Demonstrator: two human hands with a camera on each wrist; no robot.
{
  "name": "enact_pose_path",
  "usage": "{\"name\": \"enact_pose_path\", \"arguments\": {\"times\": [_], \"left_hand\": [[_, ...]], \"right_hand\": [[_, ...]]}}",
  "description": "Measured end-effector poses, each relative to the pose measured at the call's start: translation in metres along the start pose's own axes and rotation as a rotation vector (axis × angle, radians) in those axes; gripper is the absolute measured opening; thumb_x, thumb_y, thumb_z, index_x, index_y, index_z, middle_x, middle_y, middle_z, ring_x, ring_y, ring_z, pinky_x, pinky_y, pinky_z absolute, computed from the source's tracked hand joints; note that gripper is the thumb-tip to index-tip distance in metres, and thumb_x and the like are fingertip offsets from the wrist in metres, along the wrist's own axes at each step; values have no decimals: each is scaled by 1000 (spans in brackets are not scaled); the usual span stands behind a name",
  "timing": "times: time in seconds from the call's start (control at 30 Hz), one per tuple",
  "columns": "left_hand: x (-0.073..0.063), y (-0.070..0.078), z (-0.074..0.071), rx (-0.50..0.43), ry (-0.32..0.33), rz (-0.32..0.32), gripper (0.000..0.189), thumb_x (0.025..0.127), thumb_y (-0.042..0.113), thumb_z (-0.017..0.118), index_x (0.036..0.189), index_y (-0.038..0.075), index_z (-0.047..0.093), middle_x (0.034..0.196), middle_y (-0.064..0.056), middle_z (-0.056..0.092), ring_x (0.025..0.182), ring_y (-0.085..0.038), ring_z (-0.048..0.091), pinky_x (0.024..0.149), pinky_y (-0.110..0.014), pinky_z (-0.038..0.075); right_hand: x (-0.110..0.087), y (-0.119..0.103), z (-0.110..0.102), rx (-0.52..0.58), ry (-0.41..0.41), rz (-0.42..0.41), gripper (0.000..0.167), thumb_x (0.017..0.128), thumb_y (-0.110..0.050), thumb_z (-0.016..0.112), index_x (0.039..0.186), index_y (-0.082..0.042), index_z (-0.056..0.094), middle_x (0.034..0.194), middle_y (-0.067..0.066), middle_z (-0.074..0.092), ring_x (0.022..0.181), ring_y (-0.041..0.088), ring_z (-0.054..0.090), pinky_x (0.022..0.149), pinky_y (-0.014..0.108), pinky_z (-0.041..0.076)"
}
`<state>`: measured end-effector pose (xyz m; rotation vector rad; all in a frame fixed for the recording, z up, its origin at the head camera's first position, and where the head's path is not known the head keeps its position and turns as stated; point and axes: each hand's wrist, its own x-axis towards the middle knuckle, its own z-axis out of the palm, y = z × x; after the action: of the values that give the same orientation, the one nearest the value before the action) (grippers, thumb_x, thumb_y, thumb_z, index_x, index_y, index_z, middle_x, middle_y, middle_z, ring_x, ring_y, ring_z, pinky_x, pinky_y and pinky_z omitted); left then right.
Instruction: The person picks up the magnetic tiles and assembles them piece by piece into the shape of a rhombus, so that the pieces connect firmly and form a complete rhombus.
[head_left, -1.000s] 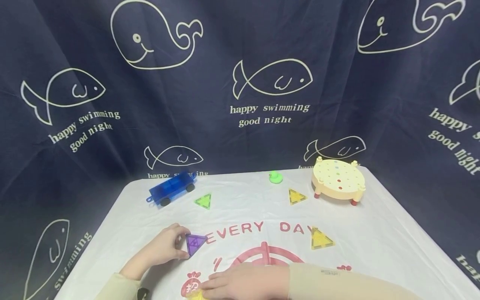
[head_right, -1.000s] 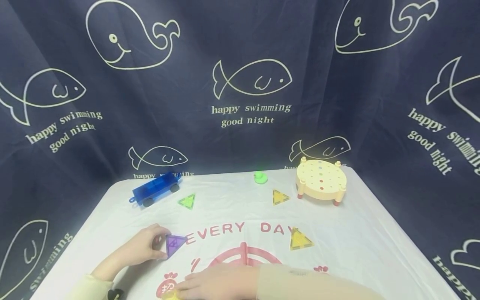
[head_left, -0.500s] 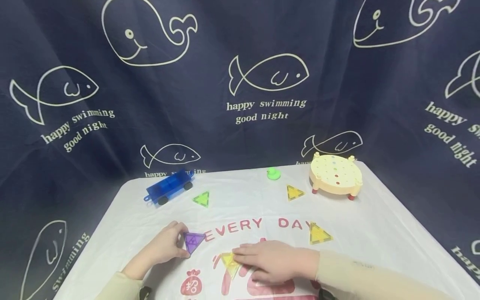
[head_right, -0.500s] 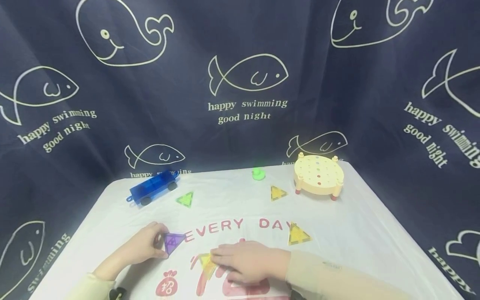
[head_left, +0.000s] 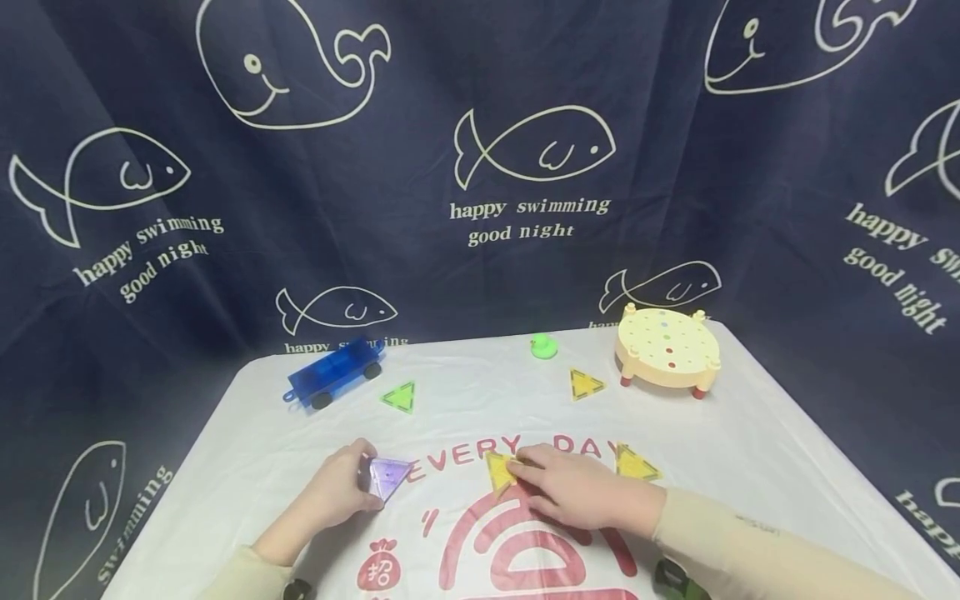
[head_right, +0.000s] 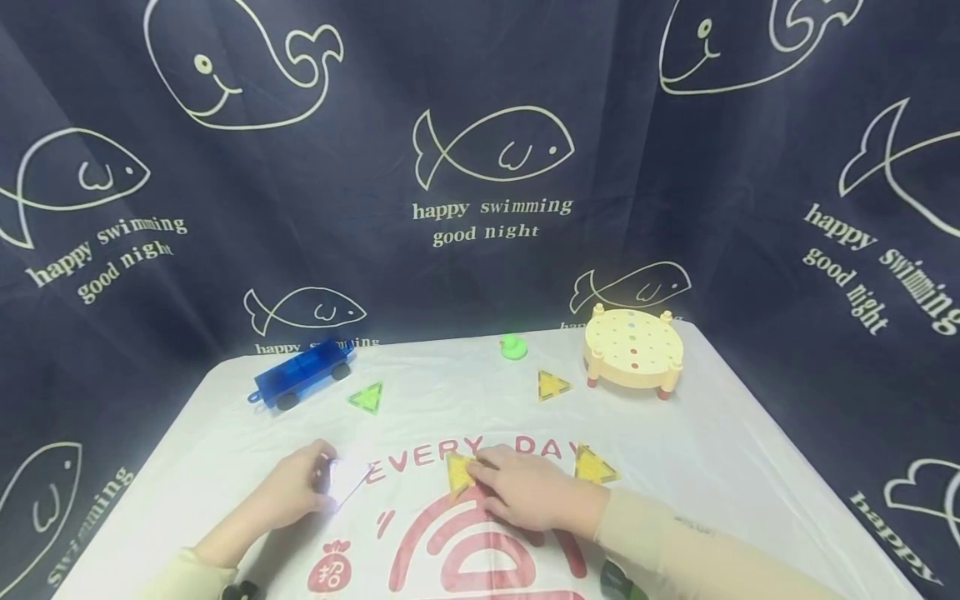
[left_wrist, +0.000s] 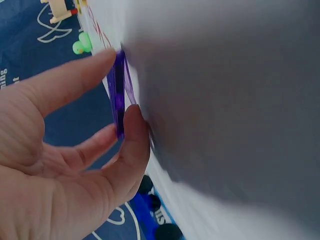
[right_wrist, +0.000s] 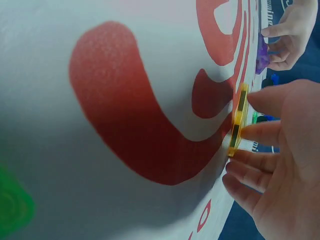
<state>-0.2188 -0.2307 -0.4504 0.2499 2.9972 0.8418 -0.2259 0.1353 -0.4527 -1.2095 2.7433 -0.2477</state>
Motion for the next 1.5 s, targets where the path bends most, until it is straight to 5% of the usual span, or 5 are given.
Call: {"name": "enact_pose_path", "arguments": {"times": [0.37,0.57,1.03,1.23,1.5], "left_hand": [[4,5,14,-144,40,-29,60,61,-4,86,114,-3,58,82,-3,56,70,-17,52,64,-35,48],[9,6,17,-165,32,-50,60,61,-5,85,116,1,59,91,-6,60,75,-20,55,66,-37,51],[17,13,26,-229,29,-82,47,74,0,78,118,-4,59,83,-4,61,67,-17,57,61,-33,51],[31,22,32,-292,28,-64,27,79,-1,77,100,0,61,81,-5,56,73,-18,58,65,-33,55],[53,44,46,-390,-4,-38,29,80,-6,75,103,-3,58,80,-9,60,66,-20,64,53,-32,58]], "right_hand": [[5,3,-2,43,75,103,48,98,-23,67,140,-3,60,125,13,58,106,21,59,91,41,55],[14,19,-5,281,82,77,50,90,-14,77,136,1,62,98,-2,56,80,8,50,73,28,51],[40,57,-4,480,31,80,71,77,-16,90,140,-8,60,100,-3,55,90,16,51,83,34,49],[45,57,-5,484,41,88,68,76,-17,91,137,-9,62,100,-2,56,91,18,51,82,36,48],[51,55,-2,481,57,65,69,74,-20,92,136,-7,63,98,-2,57,87,18,52,76,30,47]]}}
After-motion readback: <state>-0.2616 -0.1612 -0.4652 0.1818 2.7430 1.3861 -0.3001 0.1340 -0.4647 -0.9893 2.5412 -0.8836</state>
